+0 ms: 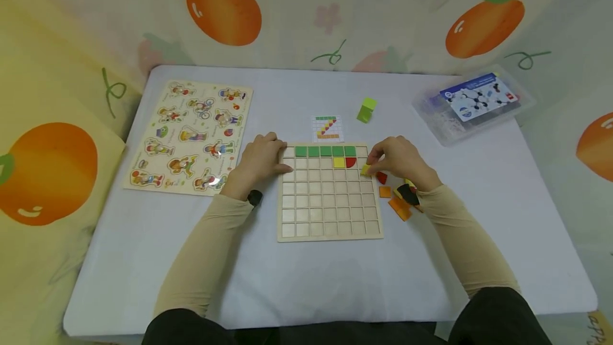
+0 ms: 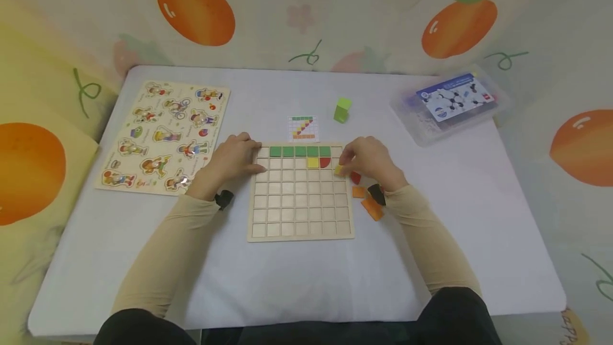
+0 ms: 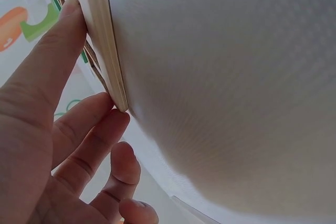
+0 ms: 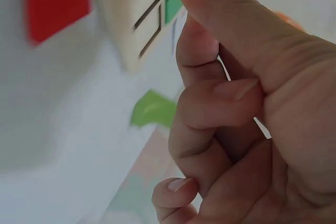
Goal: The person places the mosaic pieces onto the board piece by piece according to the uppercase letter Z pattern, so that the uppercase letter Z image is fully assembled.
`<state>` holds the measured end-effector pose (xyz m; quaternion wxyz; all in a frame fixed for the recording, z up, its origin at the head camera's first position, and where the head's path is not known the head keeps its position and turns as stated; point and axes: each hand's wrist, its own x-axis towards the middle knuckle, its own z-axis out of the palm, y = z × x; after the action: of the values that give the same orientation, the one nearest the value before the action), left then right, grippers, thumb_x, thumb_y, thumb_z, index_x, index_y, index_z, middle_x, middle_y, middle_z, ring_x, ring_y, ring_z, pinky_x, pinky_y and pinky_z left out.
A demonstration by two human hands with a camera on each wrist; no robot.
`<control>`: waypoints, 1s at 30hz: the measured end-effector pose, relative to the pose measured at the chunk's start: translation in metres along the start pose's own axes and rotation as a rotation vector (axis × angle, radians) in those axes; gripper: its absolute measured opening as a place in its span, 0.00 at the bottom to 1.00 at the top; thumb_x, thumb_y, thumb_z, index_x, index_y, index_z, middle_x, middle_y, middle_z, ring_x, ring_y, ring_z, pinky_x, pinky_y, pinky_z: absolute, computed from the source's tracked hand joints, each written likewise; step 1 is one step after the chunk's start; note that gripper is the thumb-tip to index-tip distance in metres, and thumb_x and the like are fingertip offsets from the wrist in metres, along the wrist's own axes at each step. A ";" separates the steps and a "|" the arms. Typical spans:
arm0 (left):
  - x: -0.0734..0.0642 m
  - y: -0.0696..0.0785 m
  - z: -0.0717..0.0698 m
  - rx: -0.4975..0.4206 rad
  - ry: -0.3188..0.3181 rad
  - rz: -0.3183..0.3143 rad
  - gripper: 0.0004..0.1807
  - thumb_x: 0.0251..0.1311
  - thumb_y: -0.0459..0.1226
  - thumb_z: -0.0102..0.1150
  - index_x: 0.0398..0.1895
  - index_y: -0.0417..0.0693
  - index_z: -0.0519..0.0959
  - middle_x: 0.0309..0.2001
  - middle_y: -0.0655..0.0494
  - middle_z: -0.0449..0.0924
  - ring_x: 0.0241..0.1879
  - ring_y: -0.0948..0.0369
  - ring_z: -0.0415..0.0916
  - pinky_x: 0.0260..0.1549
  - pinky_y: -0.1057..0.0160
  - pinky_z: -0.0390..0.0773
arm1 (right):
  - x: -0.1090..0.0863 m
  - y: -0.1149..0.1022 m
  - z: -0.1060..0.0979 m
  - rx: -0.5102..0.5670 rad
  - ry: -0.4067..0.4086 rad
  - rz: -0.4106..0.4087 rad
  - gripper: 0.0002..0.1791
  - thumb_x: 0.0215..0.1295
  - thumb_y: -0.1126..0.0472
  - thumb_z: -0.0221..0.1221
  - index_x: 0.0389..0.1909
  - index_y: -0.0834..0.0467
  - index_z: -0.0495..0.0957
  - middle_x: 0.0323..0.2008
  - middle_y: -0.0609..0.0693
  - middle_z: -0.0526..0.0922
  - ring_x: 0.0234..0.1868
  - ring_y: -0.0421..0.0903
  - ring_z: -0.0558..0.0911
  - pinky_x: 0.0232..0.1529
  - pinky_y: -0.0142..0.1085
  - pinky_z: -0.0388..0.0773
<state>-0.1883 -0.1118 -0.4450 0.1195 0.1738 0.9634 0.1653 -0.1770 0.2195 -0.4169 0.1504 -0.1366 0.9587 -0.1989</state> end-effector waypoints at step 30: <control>0.001 0.001 -0.001 0.027 -0.008 -0.008 0.39 0.57 0.53 0.74 0.68 0.41 0.77 0.61 0.44 0.77 0.55 0.44 0.75 0.51 0.45 0.79 | 0.040 -0.065 0.029 -0.023 -0.097 -0.175 0.09 0.56 0.55 0.75 0.35 0.54 0.92 0.38 0.49 0.93 0.43 0.48 0.87 0.50 0.44 0.80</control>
<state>-0.1888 -0.1112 -0.4436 0.1214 0.1723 0.9658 0.1512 -0.1906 0.1392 -0.4240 0.1770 -0.2307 0.9370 -0.1934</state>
